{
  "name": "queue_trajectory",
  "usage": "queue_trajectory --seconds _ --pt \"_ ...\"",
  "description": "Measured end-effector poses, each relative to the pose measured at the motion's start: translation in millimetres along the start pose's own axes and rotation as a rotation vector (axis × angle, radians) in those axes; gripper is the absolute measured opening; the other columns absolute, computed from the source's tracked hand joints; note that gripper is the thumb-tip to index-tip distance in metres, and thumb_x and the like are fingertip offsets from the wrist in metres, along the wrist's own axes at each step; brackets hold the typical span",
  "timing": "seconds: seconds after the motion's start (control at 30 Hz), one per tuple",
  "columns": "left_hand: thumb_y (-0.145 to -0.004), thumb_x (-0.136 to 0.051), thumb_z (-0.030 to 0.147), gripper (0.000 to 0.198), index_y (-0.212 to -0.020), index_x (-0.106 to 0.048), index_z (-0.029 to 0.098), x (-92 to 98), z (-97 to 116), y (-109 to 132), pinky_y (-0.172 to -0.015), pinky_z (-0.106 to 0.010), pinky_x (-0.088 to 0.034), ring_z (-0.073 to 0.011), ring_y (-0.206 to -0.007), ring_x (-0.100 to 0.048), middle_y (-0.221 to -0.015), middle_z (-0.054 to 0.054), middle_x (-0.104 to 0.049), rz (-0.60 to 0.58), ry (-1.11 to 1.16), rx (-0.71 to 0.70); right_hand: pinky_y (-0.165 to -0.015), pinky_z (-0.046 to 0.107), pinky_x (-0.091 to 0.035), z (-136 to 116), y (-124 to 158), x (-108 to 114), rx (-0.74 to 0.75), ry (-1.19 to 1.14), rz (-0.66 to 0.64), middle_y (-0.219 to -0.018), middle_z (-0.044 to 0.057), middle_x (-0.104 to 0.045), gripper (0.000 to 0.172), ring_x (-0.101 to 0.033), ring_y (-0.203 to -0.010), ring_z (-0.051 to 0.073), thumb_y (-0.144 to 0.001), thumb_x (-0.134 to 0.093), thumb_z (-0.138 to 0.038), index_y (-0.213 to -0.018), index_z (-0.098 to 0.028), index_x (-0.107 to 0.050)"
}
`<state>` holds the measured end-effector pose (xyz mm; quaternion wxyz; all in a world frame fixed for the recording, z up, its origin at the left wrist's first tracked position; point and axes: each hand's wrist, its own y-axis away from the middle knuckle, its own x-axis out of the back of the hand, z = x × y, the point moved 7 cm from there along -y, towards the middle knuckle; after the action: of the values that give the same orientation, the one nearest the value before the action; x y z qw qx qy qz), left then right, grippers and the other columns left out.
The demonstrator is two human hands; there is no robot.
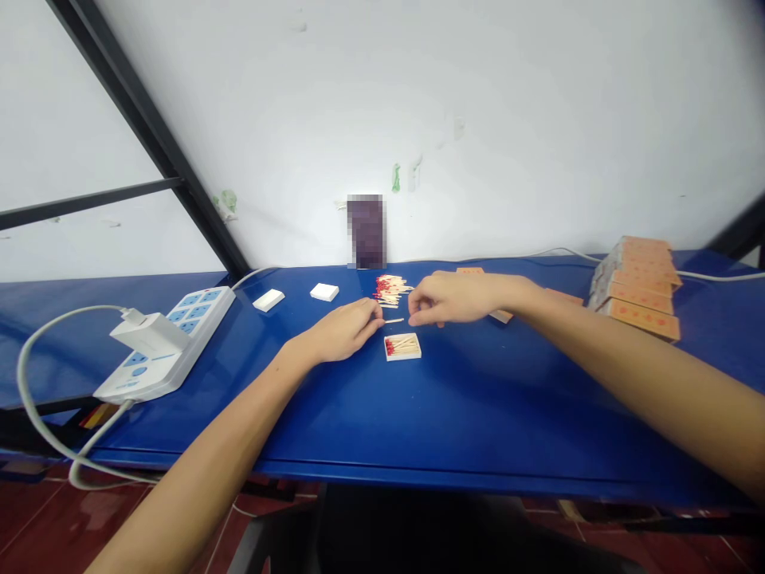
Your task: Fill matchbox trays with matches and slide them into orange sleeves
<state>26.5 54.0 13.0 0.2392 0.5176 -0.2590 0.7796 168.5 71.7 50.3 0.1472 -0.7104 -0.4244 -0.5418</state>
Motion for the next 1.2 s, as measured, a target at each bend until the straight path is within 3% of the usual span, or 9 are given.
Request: queue_trajectory --seconds 0.13,0.3,0.47,0.6,0.73,0.93,1.2 --pt "-0.101 -0.034 0.037 0.030 -0.087 -0.051 0.018 11.7 16 1 -0.065 -0.029 -0.041 -0.0144 -0.069 -0.048 -0.079 -0.002 -0.054 -0.020 0.166 0.004 -0.063 0.027 -0.041 4 5 9 -0.025 -0.055 0.030 -0.077 0.004 -0.072 0.030 -0.064 -0.069 0.018 -0.088 -0.053 -0.045 -0.091 -0.018 -0.067" --pt "-0.098 -0.043 0.037 0.027 -0.086 -0.055 0.017 5.1 29 3 -0.058 -0.026 -0.037 -0.0119 -0.062 -0.044 -0.072 0.000 -0.053 -0.144 0.254 -0.009 -0.063 0.027 -0.041 -1 2 -2 -0.020 -0.062 -0.058 -0.079 0.005 -0.073 0.030 -0.065 -0.072 0.018 -0.087 -0.054 -0.045 -0.088 -0.018 -0.067" --pt "-0.091 -0.050 0.029 0.018 -0.084 -0.061 0.016 -5.6 28 2 -0.058 -0.024 -0.037 -0.0111 -0.062 -0.046 -0.073 0.000 -0.056 -0.176 0.254 -0.031 -0.062 0.026 -0.041 -8 -4 -17 0.055 -0.060 -0.140 -0.080 0.005 -0.072 0.034 -0.063 -0.070 0.017 -0.087 -0.054 -0.048 -0.090 -0.017 -0.068" --pt "-0.091 -0.048 0.027 0.014 -0.084 -0.054 0.018 -7.4 26 1 -0.056 -0.024 -0.035 -0.0107 -0.061 -0.045 -0.071 0.002 -0.054 -0.173 0.304 -0.011 -0.059 0.026 -0.039 -6 -8 -24 0.062 -0.024 -0.152 -0.076 0.003 -0.070 0.034 -0.060 -0.065 0.015 -0.087 -0.055 -0.049 -0.091 -0.017 -0.067" --pt "-0.094 -0.048 0.031 0.013 -0.090 -0.050 0.019 -4.3 24 2 -0.056 -0.024 -0.036 -0.0111 -0.061 -0.045 -0.070 0.003 -0.054 -0.154 0.357 0.016 -0.059 0.026 -0.038 -4 -9 -26 0.052 -0.031 -0.157 -0.073 0.001 -0.067 0.030 -0.057 -0.062 0.014 -0.090 -0.052 -0.045 -0.088 -0.018 -0.064" --pt "-0.089 -0.055 0.027 0.016 -0.103 -0.057 0.019 -9.1 20 1 -0.054 -0.022 -0.037 -0.0108 -0.057 -0.049 -0.067 0.003 -0.056 -0.192 0.366 0.029 -0.059 0.025 -0.037 -3 -10 -27 0.033 -0.051 -0.169 -0.073 0.001 -0.065 0.022 -0.058 -0.064 0.013 -0.090 -0.051 -0.038 -0.085 -0.019 -0.061" --pt "-0.087 -0.059 0.031 0.016 -0.098 -0.060 0.019 -8.8 21 0 -0.054 -0.022 -0.037 -0.0102 -0.057 -0.049 -0.066 0.004 -0.054 -0.187 0.336 0.028 -0.058 0.026 -0.032 -1 -11 -27 0.030 0.001 -0.137 -0.079 0.000 -0.064 0.023 -0.052 -0.064 0.012 -0.086 -0.058 -0.042 -0.091 -0.020 -0.063"
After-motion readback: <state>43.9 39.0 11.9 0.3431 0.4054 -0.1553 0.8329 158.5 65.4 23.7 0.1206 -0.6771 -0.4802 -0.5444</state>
